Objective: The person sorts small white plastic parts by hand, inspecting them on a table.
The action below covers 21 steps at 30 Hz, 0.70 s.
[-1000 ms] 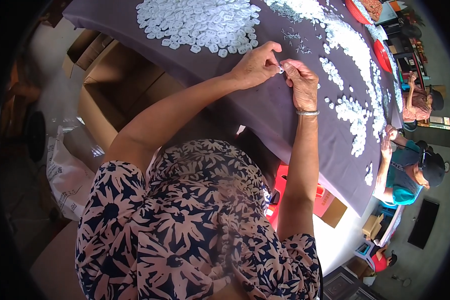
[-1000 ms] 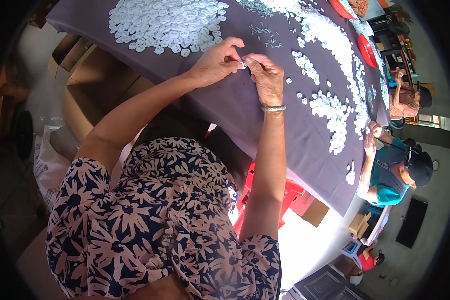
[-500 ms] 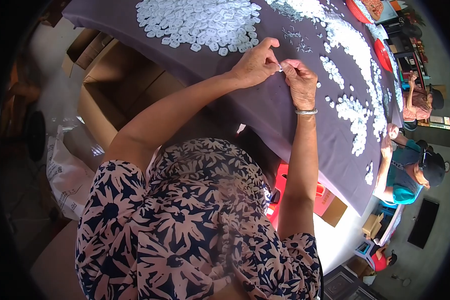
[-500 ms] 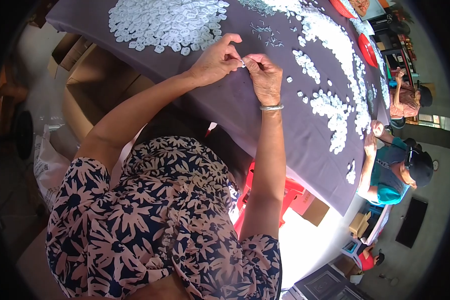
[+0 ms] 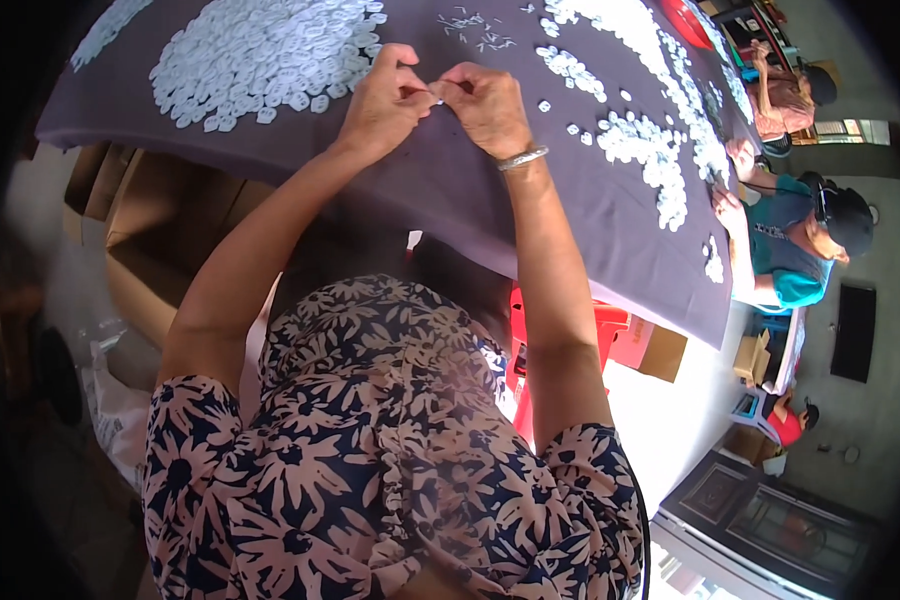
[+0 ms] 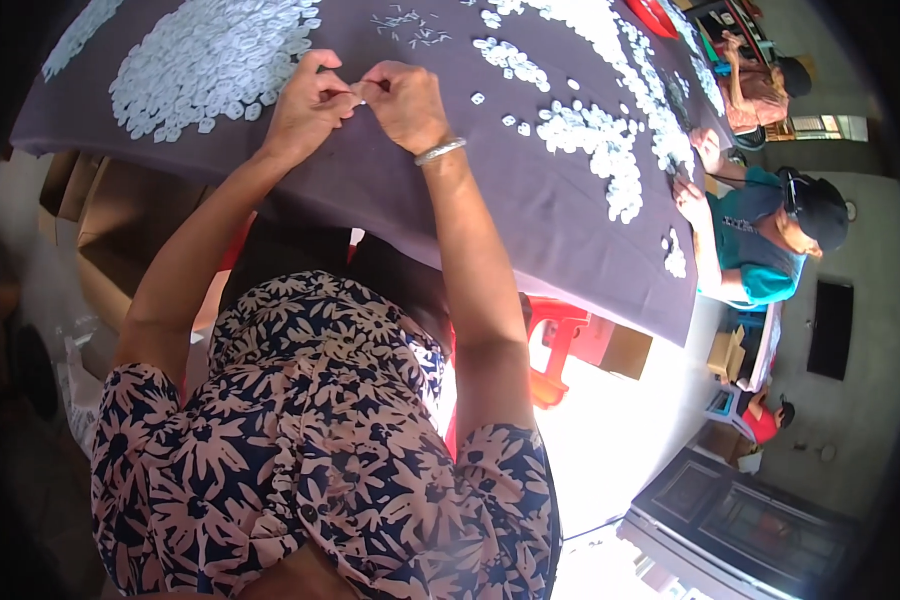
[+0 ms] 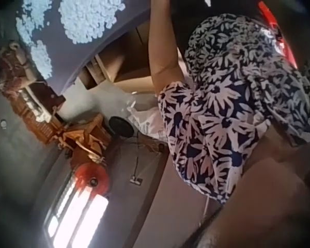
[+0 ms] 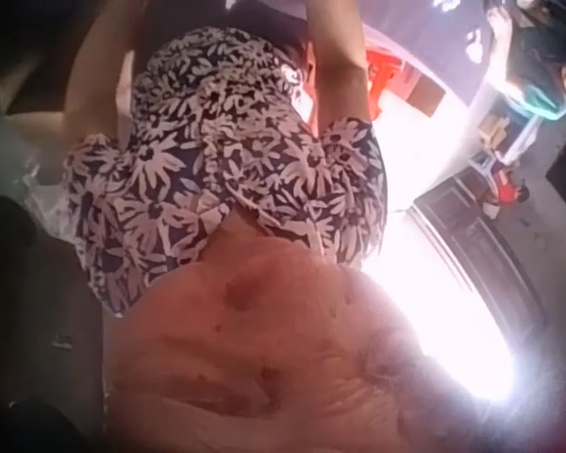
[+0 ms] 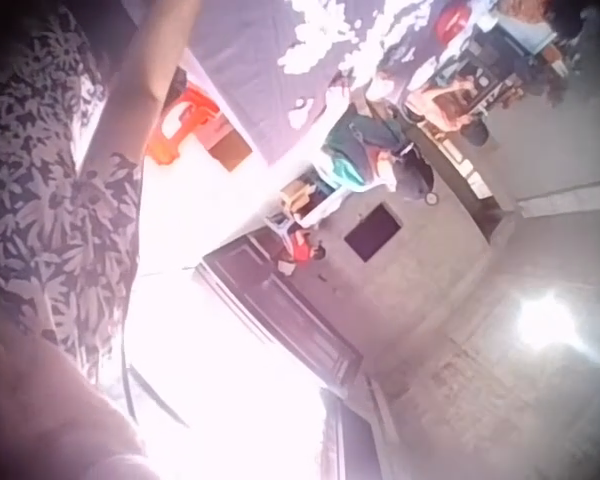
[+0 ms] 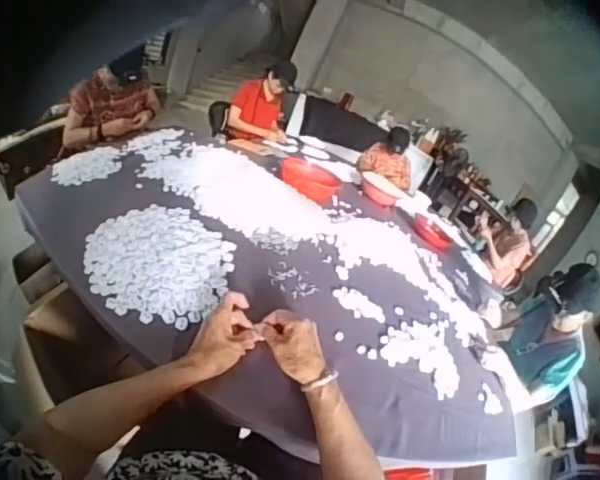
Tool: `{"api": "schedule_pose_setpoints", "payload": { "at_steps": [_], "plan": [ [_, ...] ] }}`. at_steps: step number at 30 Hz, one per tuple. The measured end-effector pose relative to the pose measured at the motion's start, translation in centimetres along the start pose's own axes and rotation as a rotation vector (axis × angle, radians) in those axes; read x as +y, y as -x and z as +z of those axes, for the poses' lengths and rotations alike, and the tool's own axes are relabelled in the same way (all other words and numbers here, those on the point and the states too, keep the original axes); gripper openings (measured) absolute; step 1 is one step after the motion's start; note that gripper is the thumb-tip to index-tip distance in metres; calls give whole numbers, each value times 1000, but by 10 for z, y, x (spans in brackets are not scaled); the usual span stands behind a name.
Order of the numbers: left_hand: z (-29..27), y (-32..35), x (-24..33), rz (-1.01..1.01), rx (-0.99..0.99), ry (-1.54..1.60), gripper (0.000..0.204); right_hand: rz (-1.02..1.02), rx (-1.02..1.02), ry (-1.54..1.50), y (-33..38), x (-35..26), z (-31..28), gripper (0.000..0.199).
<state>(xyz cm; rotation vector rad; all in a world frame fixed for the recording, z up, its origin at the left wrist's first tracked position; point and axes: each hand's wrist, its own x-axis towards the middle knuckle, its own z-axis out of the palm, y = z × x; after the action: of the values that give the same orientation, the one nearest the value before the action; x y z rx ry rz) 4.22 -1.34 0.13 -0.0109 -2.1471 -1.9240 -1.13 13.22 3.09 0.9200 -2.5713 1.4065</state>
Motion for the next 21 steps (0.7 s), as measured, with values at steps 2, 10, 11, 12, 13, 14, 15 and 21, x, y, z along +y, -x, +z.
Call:
{"api": "schedule_pose_setpoints", "payload": {
  "at_steps": [2,10,11,12,13,14,15,21],
  "plan": [
    [1,0,5,-43,12,4,43,22,4,3,1,-4,-1,12],
    [0,0,7,-6,-64,8,44,69,-37,-99,4,1,-7,14],
    [0,0,9,-19,-69,2,44,70,-35,-98,4,2,-8,14],
    [1,0,11,-18,-71,3,44,65,-42,-101,5,2,-9,14],
    [1,0,12,-14,-83,-3,44,59,-49,-104,5,2,-10,15],
    [1,0,13,-11,-95,-9,44,59,-49,-103,5,2,-11,15],
    [1,0,12,-11,-94,-8,44,63,-41,-165,5,2,-12,16],
    [-1,1,16,-13,-108,2,43,169,102,-206,17,25,-51,9]
  ]
}}
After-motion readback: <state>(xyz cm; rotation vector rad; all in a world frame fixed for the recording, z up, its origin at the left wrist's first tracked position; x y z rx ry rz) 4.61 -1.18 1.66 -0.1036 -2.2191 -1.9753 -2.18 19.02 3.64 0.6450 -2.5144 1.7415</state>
